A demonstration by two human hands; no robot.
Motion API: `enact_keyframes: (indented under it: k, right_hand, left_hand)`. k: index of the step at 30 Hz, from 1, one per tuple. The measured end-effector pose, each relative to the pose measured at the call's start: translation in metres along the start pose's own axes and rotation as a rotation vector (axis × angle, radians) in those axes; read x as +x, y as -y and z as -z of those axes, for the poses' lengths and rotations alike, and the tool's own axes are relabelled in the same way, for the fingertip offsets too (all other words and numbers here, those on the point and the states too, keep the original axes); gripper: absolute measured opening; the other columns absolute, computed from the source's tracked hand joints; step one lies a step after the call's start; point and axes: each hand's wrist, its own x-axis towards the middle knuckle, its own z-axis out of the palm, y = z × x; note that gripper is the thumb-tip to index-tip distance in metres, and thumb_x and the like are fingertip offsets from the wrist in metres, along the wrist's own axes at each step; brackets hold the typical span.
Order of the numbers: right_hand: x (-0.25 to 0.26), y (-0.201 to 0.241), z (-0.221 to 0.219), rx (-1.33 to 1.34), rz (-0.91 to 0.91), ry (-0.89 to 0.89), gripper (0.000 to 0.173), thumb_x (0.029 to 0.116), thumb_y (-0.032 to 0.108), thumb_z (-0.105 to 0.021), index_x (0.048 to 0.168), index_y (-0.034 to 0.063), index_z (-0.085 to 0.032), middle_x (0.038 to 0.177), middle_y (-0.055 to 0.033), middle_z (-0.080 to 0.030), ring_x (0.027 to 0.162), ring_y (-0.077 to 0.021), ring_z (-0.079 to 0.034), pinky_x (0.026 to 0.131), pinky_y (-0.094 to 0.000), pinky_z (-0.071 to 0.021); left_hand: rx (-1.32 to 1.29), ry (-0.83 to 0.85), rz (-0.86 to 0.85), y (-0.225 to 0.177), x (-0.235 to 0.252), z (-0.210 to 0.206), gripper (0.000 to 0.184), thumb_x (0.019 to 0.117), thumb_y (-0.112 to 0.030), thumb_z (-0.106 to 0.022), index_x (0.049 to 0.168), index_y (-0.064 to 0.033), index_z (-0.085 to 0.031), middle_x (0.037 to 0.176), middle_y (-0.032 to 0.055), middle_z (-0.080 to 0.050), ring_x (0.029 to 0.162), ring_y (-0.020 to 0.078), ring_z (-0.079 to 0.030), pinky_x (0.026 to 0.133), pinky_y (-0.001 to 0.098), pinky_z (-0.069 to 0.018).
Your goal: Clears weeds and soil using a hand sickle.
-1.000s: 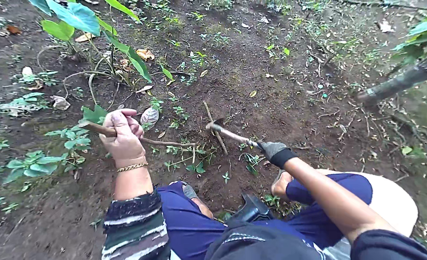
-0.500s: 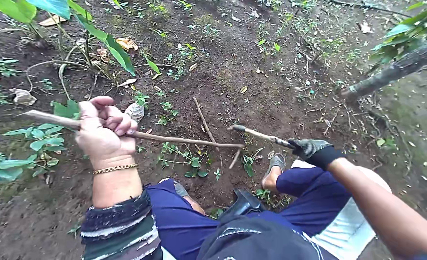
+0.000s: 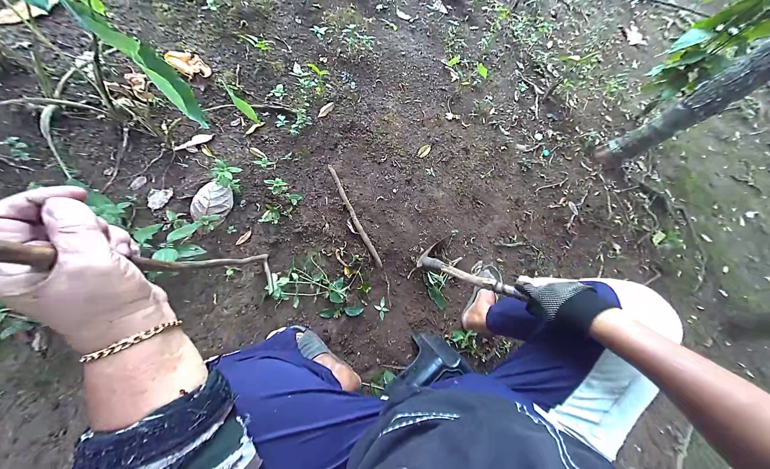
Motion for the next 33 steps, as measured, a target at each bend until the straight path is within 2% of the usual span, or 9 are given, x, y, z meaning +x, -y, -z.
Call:
enact_keyframes:
  k: [4, 9, 13, 14, 16, 19, 24, 28, 33]
  right_hand:
    - [-0.031, 0.026, 0.008, 0.071, 0.111, -0.01, 0.053, 0.1043, 0.032, -0.055, 0.153, 0.0152, -0.046, 0.135, -0.026, -0.062, 0.125, -0.0465, -0.06, 0.101, -0.0698, -0.0447]
    - [0.002, 0.123, -0.007, 0.085, 0.425, -0.115, 0.051, 0.107, 0.031, -0.052, 0.157, 0.0242, -0.043, 0.129, -0.0272, -0.065, 0.114, -0.0509, -0.064, 0.092, -0.0738, -0.0481]
    - [0.049, 0.181, -0.015, -0.029, 0.489, -0.017, 0.055, 0.1087, 0.022, -0.049, 0.162, 0.0255, -0.034, 0.141, -0.0307, -0.057, 0.125, -0.0531, -0.058, 0.1, -0.0739, -0.0437]
    - [0.055, 0.177, -0.02, -0.046, 0.475, -0.012, 0.055, 0.1077, 0.02, -0.05, 0.161, 0.0252, -0.036, 0.139, -0.0316, -0.058, 0.124, -0.0541, -0.058, 0.099, -0.0749, -0.0438]
    - [0.059, 0.145, -0.025, -0.066, 0.425, 0.01, 0.054, 0.107, 0.021, -0.053, 0.159, 0.0263, -0.039, 0.134, -0.0324, -0.06, 0.121, -0.0553, -0.059, 0.097, -0.0765, -0.0437]
    - [0.05, 0.063, -0.02, -0.139, 0.315, -0.007, 0.053, 0.1007, 0.034, -0.06, 0.152, 0.0271, -0.048, 0.121, -0.0292, -0.067, 0.111, -0.0537, -0.064, 0.087, -0.077, -0.0471]
    - [0.009, -0.048, 0.017, -0.275, 0.029, 0.099, 0.045, 0.1037, 0.028, -0.058, 0.148, 0.0241, -0.054, 0.122, -0.0263, -0.069, 0.116, -0.0496, -0.064, 0.094, -0.0735, -0.0462]
    - [-0.019, -0.073, 0.036, -0.325, -0.07, 0.087, 0.035, 0.104, 0.027, -0.057, 0.136, 0.0148, -0.064, 0.118, -0.0264, -0.07, 0.113, -0.0494, -0.065, 0.092, -0.0742, -0.0461]
    - [-0.043, -0.045, 0.044, -0.184, -0.003, 0.04, 0.042, 0.1082, 0.029, -0.051, 0.149, 0.018, -0.053, 0.125, -0.0272, -0.067, 0.119, -0.049, -0.063, 0.097, -0.0712, -0.0448]
  left_hand:
    - [0.015, -0.013, -0.002, -0.005, -0.002, -0.012, 0.009, 0.1055, -0.016, -0.053, 0.113, -0.0144, -0.059, 0.078, -0.0133, -0.053, 0.059, -0.0017, -0.048, 0.055, 0.0149, -0.0429]
    - [0.017, 0.073, -0.108, 0.007, -0.003, -0.02, 0.013, 0.107, -0.021, -0.051, 0.114, -0.0156, -0.06, 0.079, -0.014, -0.053, 0.059, -0.0013, -0.048, 0.054, 0.0165, -0.0418]
    - [0.246, 0.059, -0.002, -0.03, -0.02, -0.035, 0.02, 0.107, -0.001, -0.036, 0.116, -0.0063, -0.053, 0.079, -0.0074, -0.051, 0.061, 0.0042, -0.05, 0.06, 0.0209, -0.0473]
    - [0.369, -0.228, 0.311, -0.063, -0.024, -0.067, 0.024, 0.1079, 0.003, -0.035, 0.11, -0.0109, -0.055, 0.074, -0.0026, -0.047, 0.06, 0.0126, -0.047, 0.068, 0.0268, -0.0483]
    - [0.122, 0.147, -0.11, -0.005, -0.011, -0.008, 0.02, 0.1069, -0.008, -0.039, 0.119, -0.0089, -0.055, 0.079, -0.0117, -0.052, 0.06, 0.0002, -0.05, 0.057, 0.0165, -0.0452]
    - [0.017, 0.054, -0.068, 0.01, -0.002, 0.007, 0.014, 0.1075, -0.018, -0.049, 0.115, -0.0154, -0.061, 0.075, -0.014, -0.052, 0.058, 0.0, -0.049, 0.054, 0.0173, -0.0431]
    - [-0.018, -0.037, 0.015, -0.009, -0.006, -0.005, 0.011, 0.1062, -0.016, -0.052, 0.114, -0.0138, -0.06, 0.077, -0.0128, -0.053, 0.059, -0.0004, -0.049, 0.055, 0.0158, -0.0432]
    - [-0.029, 0.029, -0.069, -0.011, -0.009, -0.011, 0.012, 0.1057, -0.015, -0.053, 0.116, -0.0121, -0.059, 0.08, -0.0119, -0.055, 0.061, 0.0001, -0.05, 0.056, 0.0168, -0.0437]
    - [-0.018, 0.045, -0.068, -0.013, -0.01, -0.017, 0.013, 0.1062, -0.013, -0.051, 0.116, -0.0107, -0.06, 0.078, -0.0118, -0.055, 0.06, -0.0001, -0.05, 0.056, 0.0157, -0.0435]
